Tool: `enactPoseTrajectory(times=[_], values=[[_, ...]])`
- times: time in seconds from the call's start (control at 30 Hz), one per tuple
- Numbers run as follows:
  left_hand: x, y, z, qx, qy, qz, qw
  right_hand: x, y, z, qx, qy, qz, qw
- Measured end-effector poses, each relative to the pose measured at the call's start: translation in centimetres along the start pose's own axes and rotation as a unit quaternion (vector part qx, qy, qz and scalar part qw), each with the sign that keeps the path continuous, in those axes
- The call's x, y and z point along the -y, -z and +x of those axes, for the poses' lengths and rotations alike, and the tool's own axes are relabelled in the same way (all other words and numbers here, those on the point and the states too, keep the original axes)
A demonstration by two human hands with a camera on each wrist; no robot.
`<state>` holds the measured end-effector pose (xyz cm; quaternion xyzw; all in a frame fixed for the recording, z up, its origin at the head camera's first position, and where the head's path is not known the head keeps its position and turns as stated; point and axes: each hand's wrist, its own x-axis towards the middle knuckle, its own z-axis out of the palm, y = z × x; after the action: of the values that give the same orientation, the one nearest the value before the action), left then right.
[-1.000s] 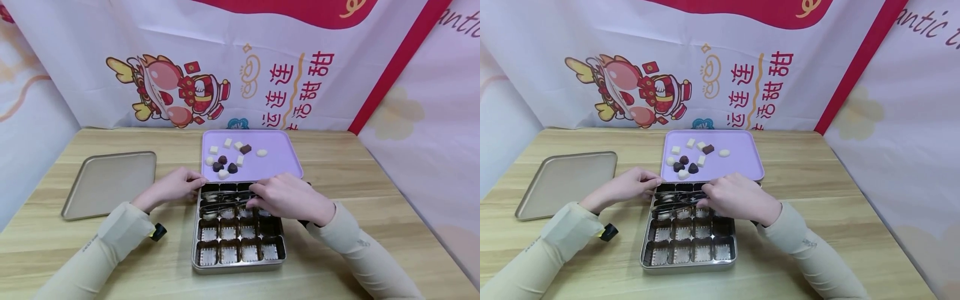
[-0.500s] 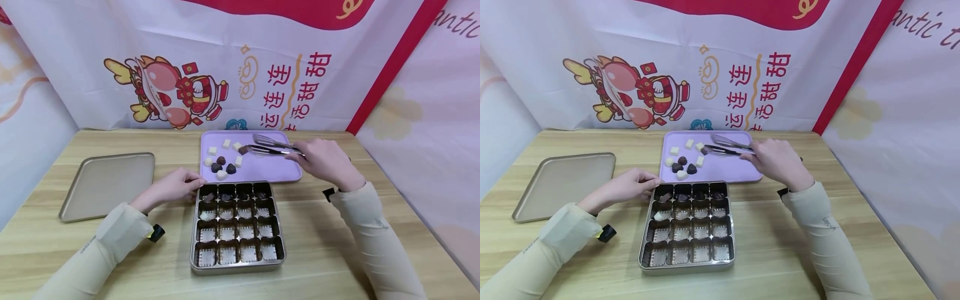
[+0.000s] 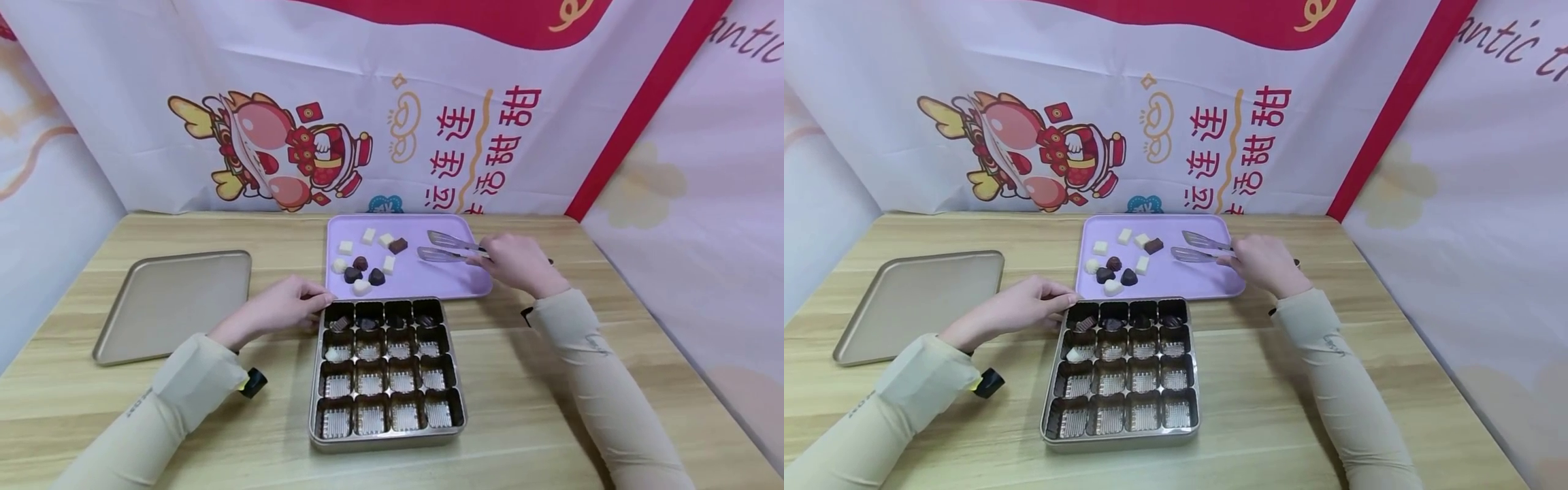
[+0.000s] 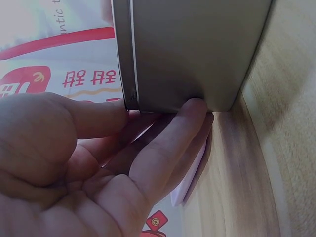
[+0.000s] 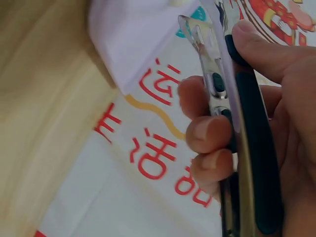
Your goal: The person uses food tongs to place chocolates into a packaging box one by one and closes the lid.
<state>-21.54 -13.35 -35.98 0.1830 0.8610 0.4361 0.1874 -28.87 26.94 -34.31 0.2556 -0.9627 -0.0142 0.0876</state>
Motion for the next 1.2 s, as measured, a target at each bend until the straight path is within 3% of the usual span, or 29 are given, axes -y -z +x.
enactPoseTrajectory(times=[0.13, 0.47, 0.77, 1.0, 1.2], values=[[-0.2, 0.0, -0.1, 0.001, 0.005, -0.011, 0.9999, 0.7, -0.8, 0.2, 0.011, -0.008, 0.010, 1.000], [-0.1, 0.1, -0.3, 0.000, 0.008, -0.018, 0.9998, 1.8, -1.6, 0.8, -0.012, -0.008, 0.018, 1.000], [0.3, 0.1, -0.2, -0.002, 0.008, -0.014, 0.9999, 2.4, -2.3, 1.5, -0.032, -0.007, -0.006, 0.999], [0.4, 0.0, -0.1, -0.001, 0.011, -0.015, 0.9998, 3.2, -1.0, 1.6, 0.004, -0.009, 0.008, 1.000], [0.0, 0.0, -0.1, 0.001, 0.012, -0.013, 0.9998, 3.1, 0.7, 0.8, -0.005, 0.009, -0.001, 1.000]])
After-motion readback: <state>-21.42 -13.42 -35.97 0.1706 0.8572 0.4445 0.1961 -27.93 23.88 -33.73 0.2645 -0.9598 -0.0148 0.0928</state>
